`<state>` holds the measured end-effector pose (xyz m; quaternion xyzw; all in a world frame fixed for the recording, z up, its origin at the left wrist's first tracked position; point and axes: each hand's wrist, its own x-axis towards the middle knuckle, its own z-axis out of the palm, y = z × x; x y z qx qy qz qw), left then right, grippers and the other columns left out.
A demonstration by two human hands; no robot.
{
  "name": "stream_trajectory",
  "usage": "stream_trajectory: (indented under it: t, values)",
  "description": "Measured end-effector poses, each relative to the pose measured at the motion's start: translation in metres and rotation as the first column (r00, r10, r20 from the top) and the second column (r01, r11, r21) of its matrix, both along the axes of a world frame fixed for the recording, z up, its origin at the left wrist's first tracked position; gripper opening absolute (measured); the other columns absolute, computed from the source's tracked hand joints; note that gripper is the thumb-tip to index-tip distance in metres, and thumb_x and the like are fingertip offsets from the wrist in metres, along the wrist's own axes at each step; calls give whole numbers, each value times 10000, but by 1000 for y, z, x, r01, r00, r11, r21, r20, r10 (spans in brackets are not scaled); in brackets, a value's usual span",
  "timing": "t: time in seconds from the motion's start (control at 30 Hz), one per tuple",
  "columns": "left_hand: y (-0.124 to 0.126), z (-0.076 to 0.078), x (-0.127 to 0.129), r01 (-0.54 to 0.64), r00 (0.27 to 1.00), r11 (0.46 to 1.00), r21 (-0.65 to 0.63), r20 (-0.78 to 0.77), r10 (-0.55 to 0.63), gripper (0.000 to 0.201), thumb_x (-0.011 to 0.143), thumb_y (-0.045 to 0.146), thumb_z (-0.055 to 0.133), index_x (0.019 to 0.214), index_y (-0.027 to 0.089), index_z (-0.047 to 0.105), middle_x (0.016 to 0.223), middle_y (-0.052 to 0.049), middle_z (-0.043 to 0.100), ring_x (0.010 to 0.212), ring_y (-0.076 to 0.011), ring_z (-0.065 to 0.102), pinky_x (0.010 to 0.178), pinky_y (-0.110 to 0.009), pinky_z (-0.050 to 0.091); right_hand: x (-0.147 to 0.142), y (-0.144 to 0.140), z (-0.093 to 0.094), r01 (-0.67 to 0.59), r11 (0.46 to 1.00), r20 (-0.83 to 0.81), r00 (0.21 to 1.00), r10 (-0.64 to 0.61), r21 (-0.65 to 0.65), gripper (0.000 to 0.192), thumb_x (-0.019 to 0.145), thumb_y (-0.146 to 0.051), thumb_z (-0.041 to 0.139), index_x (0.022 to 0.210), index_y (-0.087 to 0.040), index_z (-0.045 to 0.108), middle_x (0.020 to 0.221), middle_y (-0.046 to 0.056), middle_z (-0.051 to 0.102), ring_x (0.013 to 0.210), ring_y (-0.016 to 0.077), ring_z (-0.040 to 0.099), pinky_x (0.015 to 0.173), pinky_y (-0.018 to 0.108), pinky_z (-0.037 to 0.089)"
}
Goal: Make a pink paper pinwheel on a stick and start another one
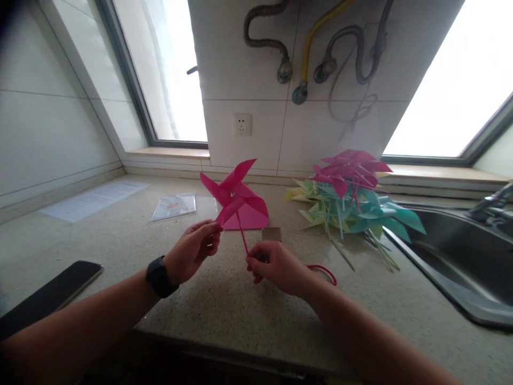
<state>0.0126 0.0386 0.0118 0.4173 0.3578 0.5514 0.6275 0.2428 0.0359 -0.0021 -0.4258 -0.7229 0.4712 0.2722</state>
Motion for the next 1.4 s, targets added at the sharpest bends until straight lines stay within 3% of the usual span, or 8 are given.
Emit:
stream_trajectory:
  t: [0.2, 0.63, 1.03, 1.23, 1.3, 1.4]
  values:
    - [-10, 2, 6, 117, 991, 993, -32, -58, -119, 200, 808, 322, 756, 815, 132, 695, 667, -2, 596, 555, -84, 516, 507, -216, 358, -2, -5, 1, -38, 999, -9, 999, 38, -2, 204, 884, -362, 656, 828, -167, 636, 723, 17, 679, 588, 131, 660, 558, 249, 498]
    - [11, 11, -13, -2, 1000, 1000, 20, -28, 3, 194, 807, 322, 749, 780, 155, 653, 659, 12, 582, 549, -74, 498, 483, -206, 313, 3, 2, -1, 9, 1000, -35, 999, -8, 5, 195, 889, -356, 646, 840, -167, 634, 732, 11, 663, 596, 127, 659, 576, 252, 500]
    - [0, 7, -4, 93, 986, 996, -7, -141, -93, 261, 838, 407, 712, 805, 151, 677, 719, -14, 611, 597, -101, 530, 523, -230, 359, 1, 1, -1, 1, 1000, -51, 999, -1, -7, 213, 879, -373, 666, 832, -168, 637, 721, 6, 658, 590, 123, 651, 565, 246, 490]
    - [2, -15, -1, 125, 963, 992, -7, -241, -123, 578, 914, 676, 434, 890, 156, 686, 714, -32, 604, 582, -141, 542, 516, -248, 392, 4, 7, -7, 21, 1000, -106, 994, -21, -4, 239, 875, -395, 668, 837, -161, 639, 742, 19, 668, 588, 123, 644, 557, 253, 516]
    - [1, -26, 2, 112, 942, 993, 42, -321, -92, 610, 901, 713, 432, 851, 162, 689, 674, -37, 603, 566, -150, 522, 489, -244, 360, 4, 8, -5, 36, 999, -128, 991, -35, 9, 239, 869, -391, 671, 834, -156, 642, 738, 20, 667, 584, 122, 642, 556, 256, 524]
    - [-3, -38, 5, 161, 889, 980, 115, -449, -93, 501, 912, 632, 535, 882, 171, 730, 726, -58, 647, 630, -166, 540, 546, -255, 384, 5, 7, 3, 80, 996, -171, 983, -72, 37, 231, 862, -383, 665, 827, -156, 642, 729, 14, 659, 567, 113, 628, 550, 257, 534]
